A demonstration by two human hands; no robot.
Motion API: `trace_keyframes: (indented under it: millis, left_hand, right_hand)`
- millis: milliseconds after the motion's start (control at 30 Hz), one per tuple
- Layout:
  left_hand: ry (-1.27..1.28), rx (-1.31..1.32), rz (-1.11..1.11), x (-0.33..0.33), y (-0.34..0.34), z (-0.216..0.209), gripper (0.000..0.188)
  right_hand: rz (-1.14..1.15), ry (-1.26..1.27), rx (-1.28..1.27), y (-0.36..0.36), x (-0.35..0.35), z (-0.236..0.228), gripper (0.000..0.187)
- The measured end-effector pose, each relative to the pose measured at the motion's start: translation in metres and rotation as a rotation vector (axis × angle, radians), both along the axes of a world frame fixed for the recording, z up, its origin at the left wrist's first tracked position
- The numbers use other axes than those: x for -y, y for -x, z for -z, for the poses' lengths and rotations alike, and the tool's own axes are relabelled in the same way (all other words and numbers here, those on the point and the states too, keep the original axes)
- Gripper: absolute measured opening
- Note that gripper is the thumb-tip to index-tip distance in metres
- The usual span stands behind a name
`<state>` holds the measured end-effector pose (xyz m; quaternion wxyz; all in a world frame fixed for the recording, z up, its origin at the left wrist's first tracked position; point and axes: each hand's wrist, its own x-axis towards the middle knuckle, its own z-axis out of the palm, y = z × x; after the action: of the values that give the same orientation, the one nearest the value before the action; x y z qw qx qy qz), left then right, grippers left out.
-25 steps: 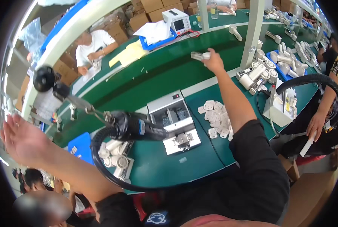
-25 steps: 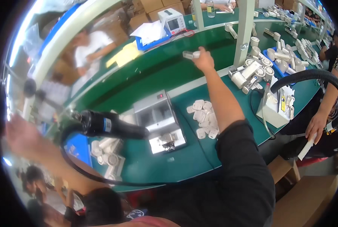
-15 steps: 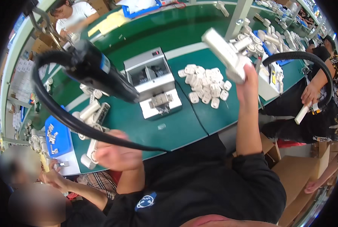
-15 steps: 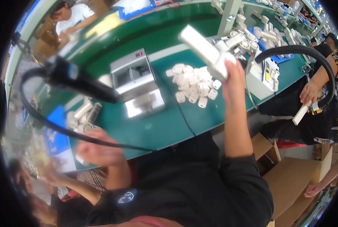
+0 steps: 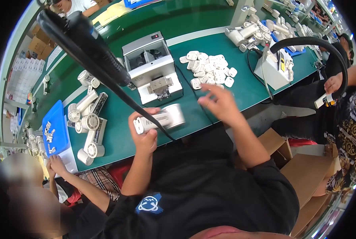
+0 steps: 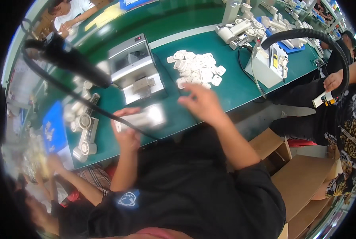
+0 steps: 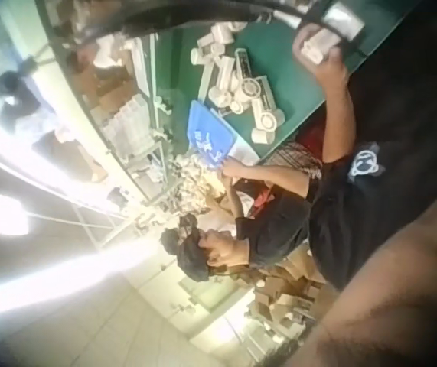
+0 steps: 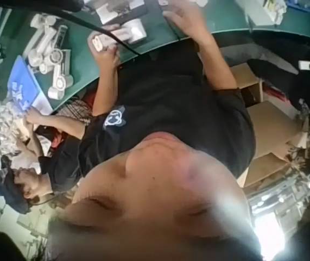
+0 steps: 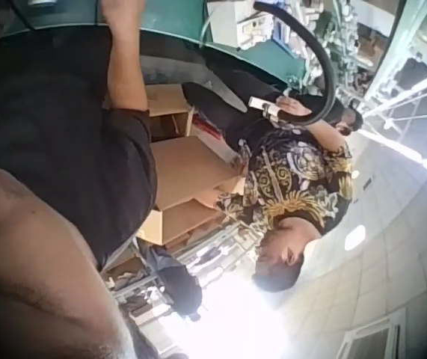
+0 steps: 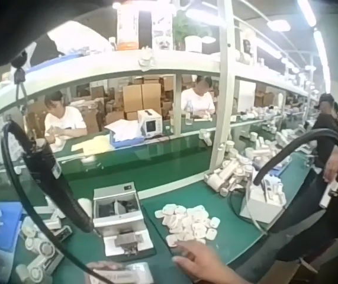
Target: The recorder is assembling electronic power adapters, using a power screwdriver to secure components.
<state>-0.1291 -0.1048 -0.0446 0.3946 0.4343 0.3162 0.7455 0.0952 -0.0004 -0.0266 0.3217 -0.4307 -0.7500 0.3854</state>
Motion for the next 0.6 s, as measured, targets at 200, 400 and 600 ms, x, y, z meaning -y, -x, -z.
trace_keyframes:
  millis: [200,400,600]
  left_hand:
    - [0.123,-0.331,-0.047,0.007,0.018,-0.009,0.052]
    - [0.090,-0.574,-0.163,-0.005,0.015,-0.021,0.055]
    - [0.055,-0.568,-0.171,-0.003,0.022,-0.016,0.052]
  right_hand:
    - [-0.146,-0.783,0.514,0.014,-0.049,0.003,0.031]
    - [-0.108,-0.682,0.373,0.029,-0.054,-0.014,0.025]
    - [-0.299,-0.641,0.478,0.036,-0.075,-0.007,0.033]
